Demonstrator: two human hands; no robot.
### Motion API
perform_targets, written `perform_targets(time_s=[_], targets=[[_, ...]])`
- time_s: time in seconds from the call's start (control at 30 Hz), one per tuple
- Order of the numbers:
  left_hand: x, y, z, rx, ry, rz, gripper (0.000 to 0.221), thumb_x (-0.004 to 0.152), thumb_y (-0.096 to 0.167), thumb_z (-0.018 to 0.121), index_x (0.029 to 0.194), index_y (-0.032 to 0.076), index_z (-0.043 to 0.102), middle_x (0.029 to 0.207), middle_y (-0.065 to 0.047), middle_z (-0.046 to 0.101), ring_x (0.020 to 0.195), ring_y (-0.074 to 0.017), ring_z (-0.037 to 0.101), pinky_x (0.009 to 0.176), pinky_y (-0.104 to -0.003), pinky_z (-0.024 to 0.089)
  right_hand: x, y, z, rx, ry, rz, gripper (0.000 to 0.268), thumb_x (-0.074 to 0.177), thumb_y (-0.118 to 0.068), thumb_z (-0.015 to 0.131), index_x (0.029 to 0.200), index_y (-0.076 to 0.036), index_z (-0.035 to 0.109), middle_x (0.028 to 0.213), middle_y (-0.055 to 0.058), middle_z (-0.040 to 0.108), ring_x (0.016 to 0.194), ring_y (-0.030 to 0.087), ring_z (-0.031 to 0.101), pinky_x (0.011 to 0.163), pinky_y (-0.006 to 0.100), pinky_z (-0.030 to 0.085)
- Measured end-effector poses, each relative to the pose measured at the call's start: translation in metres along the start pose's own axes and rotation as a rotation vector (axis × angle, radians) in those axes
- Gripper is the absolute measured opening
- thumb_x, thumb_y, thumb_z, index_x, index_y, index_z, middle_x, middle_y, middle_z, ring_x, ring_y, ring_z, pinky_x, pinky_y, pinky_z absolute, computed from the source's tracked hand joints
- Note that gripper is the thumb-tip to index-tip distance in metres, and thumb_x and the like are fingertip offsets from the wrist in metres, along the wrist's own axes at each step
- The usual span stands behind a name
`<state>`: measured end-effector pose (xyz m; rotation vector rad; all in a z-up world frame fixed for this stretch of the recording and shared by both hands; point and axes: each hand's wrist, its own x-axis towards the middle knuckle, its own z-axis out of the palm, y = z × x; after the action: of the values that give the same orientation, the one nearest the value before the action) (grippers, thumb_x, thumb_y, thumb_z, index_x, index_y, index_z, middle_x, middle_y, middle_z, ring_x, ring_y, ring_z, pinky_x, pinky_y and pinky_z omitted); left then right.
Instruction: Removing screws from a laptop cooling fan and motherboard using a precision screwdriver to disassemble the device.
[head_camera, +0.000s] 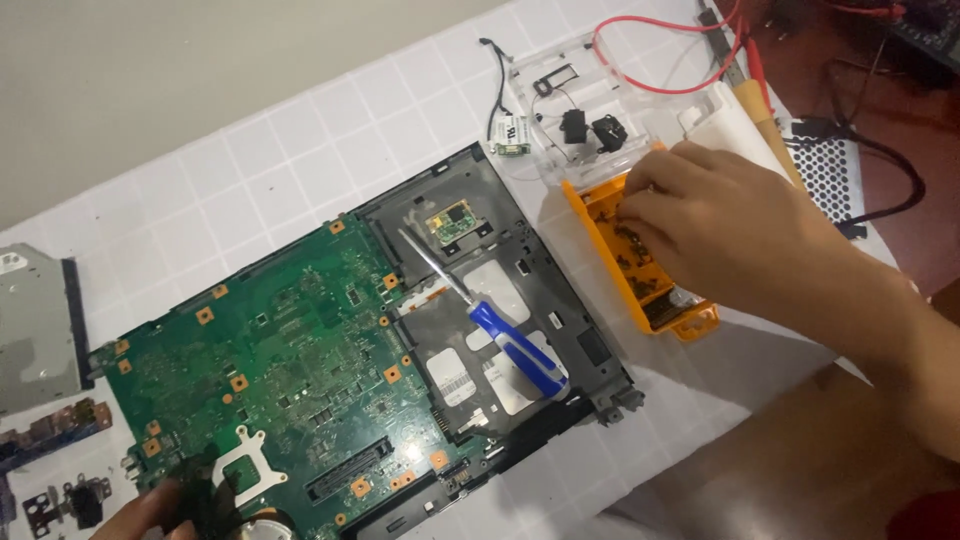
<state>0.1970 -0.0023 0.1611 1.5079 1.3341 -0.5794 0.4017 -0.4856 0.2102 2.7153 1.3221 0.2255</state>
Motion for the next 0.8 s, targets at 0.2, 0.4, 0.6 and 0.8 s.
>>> perform_targets(time_s=[0.2,0.4,0.6,0.8], targets=[[0.079,-0.052,-0.031,0.542,-0.092,0.201,0.049,0.1,0.025,0.053,0.147,0.017,0.064,0.155,0.0,0.063,0.147,-0.0102,0.051,0.13,-0.03,0.025,0.002,0.004,0.012,-0.041,-0.088,0.011,0.019,0.094,-0.01,0.059,0.102,-0.012,0.077,0.112,0.008,0.067,0.093,0.026,0.067,0.084,0.04,0.058],[-0.047,-0.054,0.032,0.487,0.585,0.945,0.043,0.094,0.037,0.058,0.119,0.008,0.079,0.107,-0.013,0.078,0.103,-0.0278,0.074,0.092,-0.039,0.054,0.001,0.002,0.012,-0.245,-0.254,-0.073,0.037,0.077,-0.01,0.077,0.114,-0.008,0.072,0.109,0.003,0.071,0.119,0.022,0.059,0.09,0.035,0.059],[-0.066,-0.057,0.044,0.416,0.685,1.142,0.029,0.099,0.015,0.066,0.124,0.005,0.075,0.123,-0.012,0.074,0.118,-0.0303,0.067,0.106,-0.043,0.048,0.031,-0.02,-0.027,0.201,-0.543,0.505,0.036,0.106,-0.024,0.043,0.124,-0.007,0.07,0.123,0.005,0.065,0.112,0.021,0.065,0.091,0.037,0.06],[-0.087,-0.046,0.048,0.395,0.715,1.343,0.026,0.102,0.004,0.065,0.126,-0.003,0.07,0.123,-0.019,0.073,0.111,-0.0336,0.069,0.105,-0.043,0.048,0.011,0.0,-0.024,0.237,-0.027,0.155,0.02,0.103,-0.011,0.059,0.111,-0.005,0.076,0.112,0.011,0.076,0.113,0.031,0.068,0.102,0.048,0.055]])
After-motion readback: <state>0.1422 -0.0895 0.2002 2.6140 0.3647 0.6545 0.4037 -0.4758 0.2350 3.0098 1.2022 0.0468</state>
